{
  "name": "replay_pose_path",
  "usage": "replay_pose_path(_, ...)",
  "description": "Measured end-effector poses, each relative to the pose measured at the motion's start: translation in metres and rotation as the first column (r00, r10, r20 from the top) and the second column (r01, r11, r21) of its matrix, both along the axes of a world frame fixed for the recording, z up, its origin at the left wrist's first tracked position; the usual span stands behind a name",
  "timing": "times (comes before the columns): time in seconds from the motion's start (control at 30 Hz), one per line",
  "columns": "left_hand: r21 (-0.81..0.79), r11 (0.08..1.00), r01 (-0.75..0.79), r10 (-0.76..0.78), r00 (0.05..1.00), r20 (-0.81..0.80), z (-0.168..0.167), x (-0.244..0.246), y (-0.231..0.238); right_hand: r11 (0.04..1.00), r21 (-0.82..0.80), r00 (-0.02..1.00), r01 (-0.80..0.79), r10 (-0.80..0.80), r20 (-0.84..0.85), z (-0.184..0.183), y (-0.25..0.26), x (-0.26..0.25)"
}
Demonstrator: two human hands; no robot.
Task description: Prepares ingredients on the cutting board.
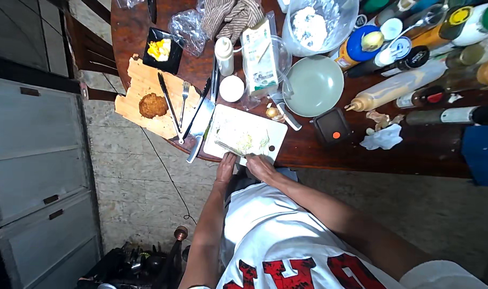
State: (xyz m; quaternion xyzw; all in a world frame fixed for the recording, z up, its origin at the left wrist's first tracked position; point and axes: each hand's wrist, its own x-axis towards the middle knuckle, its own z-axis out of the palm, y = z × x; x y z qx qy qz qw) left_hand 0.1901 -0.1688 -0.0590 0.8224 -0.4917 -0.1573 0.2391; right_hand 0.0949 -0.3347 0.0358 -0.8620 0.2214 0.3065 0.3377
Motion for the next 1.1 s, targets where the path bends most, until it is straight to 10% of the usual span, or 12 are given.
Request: replay_pose_path(1.1, 0.050, 0.998, -0.026, 0.026, 1.000, 0.003, 0.000, -0.005, 0.006, 1.000, 0.002, 0.999, -0.006, 0.006, -0.045, -0.001, 0.008, 0.001)
